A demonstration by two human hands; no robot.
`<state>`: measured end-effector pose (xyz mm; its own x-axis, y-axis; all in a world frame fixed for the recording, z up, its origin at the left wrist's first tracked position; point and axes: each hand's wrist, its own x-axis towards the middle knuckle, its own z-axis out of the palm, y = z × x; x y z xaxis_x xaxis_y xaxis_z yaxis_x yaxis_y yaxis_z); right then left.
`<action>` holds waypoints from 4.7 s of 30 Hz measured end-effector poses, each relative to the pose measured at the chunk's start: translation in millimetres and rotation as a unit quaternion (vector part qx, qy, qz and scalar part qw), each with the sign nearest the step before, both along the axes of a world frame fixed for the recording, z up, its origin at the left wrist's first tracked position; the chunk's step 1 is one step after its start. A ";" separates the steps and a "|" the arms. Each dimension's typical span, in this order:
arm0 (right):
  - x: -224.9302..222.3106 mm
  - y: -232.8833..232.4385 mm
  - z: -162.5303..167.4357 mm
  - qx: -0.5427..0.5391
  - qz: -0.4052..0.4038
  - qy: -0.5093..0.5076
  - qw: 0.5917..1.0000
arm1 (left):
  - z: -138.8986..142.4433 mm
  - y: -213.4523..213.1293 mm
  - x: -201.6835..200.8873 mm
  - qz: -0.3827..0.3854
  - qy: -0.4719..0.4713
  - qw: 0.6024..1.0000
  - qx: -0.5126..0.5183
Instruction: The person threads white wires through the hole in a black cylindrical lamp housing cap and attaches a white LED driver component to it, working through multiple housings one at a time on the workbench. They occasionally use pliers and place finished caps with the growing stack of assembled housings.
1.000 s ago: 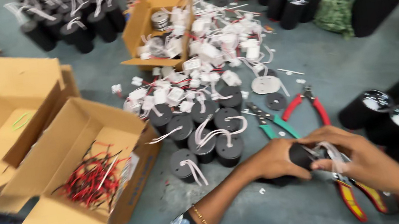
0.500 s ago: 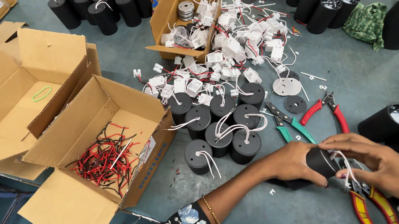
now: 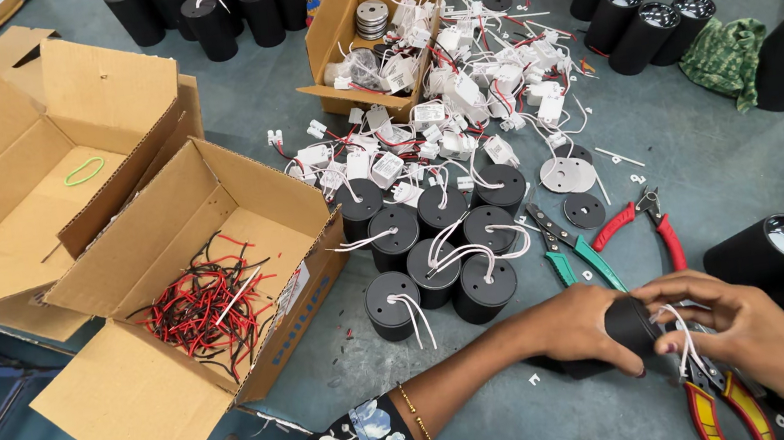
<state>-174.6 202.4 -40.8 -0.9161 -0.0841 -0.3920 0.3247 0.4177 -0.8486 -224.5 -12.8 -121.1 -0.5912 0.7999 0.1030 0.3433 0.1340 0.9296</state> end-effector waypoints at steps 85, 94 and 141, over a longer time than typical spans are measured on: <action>14.1 4.5 33.8 -0.084 0.168 0.107 0.976 | 36.9 -8.3 3.9 -0.062 -0.091 0.993 0.030; 20.7 3.1 38.0 -0.069 0.176 0.132 0.973 | 37.8 -9.6 2.0 -0.115 -0.142 0.982 0.039; -14.6 26.0 -38.8 -0.051 0.150 0.048 0.986 | -24.5 21.9 -4.6 -0.026 0.076 0.996 0.026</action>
<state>-189.2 228.4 -79.6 -0.8763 -0.3915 -0.2808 0.1161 0.3941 -0.9117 -229.1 9.1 -145.6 -0.5237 0.8204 0.2294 0.4853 0.0660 0.8718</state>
